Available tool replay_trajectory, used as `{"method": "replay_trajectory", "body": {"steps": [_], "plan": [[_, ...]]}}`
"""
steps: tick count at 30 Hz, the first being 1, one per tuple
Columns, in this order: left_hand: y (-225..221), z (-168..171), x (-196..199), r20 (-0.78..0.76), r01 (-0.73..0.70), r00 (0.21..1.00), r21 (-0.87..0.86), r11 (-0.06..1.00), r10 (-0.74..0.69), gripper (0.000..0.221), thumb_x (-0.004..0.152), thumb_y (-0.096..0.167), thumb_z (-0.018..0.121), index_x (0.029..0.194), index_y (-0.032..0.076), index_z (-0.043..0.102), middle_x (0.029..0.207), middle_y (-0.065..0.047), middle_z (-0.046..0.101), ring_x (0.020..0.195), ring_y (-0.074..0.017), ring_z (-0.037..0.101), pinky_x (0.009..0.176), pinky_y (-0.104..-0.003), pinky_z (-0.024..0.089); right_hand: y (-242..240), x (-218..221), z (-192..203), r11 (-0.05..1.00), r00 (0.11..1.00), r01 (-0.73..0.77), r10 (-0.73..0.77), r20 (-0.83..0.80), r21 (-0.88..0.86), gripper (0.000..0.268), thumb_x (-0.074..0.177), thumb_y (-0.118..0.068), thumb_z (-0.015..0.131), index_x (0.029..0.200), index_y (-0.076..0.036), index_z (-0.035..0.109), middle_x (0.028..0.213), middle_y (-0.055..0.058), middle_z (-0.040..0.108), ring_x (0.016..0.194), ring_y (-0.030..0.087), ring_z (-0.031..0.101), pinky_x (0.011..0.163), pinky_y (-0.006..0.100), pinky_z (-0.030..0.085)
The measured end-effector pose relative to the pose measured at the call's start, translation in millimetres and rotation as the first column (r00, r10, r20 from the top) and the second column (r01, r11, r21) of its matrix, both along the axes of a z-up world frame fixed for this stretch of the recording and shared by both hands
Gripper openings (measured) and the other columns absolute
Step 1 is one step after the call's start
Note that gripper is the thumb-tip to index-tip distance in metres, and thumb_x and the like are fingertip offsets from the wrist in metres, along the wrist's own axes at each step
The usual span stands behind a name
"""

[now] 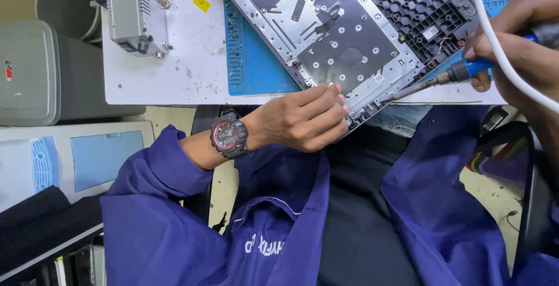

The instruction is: Using a soldering iron to melt plastic rivets and secure a keyboard into a laptop palmrest assembly.

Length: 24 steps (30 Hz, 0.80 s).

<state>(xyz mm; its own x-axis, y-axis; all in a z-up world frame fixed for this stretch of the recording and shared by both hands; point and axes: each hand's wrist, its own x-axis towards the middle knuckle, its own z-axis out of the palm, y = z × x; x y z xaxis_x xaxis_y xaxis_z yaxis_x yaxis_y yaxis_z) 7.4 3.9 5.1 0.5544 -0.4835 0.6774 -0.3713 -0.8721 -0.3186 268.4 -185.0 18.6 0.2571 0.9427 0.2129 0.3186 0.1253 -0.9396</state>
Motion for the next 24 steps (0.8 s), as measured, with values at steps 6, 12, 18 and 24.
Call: {"method": "replay_trajectory", "body": {"steps": [6,12,18,24], "plan": [[4,5,-12,-0.102,-0.022,0.994,-0.003,1.000,0.022,0.013,0.105,0.011,0.059,0.095,0.007,0.066,0.098,-0.009,0.070,0.094,-0.0236,0.074,0.089,-0.031,0.061,4,-15,7,0.977,0.971,0.171,-0.189,-0.149,-0.126,0.023,0.103,-0.010,0.062,0.094,0.011,0.056,0.074,0.020,0.051,0.053,0.023,0.049,0.053,0.027,0.045],[1,2,-10,-0.092,0.090,0.991,-0.038,0.995,-0.093,0.014,0.104,0.005,0.055,0.095,0.003,0.067,0.096,-0.011,0.066,0.086,-0.0234,0.067,0.087,-0.034,0.061,4,-7,5,0.999,0.999,0.036,-0.036,-0.022,0.010,0.017,0.108,0.003,0.053,0.097,0.017,0.054,0.082,0.023,0.049,0.055,0.026,0.050,0.064,0.032,0.048],[-4,2,-8,-0.056,0.023,0.998,0.077,0.997,-0.019,0.014,0.104,0.008,0.053,0.098,0.004,0.065,0.094,-0.010,0.066,0.084,-0.0240,0.069,0.086,-0.034,0.062,3,5,-5,0.996,0.999,0.028,-0.029,-0.017,-0.085,0.019,0.105,-0.006,0.059,0.098,0.012,0.058,0.078,0.022,0.055,0.055,0.026,0.054,0.054,0.031,0.053],[-9,3,-7,-0.042,-0.021,0.999,0.095,0.995,0.025,0.013,0.104,0.009,0.056,0.097,0.005,0.066,0.093,-0.009,0.066,0.083,-0.0227,0.069,0.086,-0.034,0.062,7,-8,7,0.993,0.997,0.065,-0.068,-0.028,-0.100,0.021,0.104,-0.002,0.060,0.094,0.016,0.057,0.072,0.024,0.052,0.052,0.027,0.051,0.049,0.031,0.048]]}}
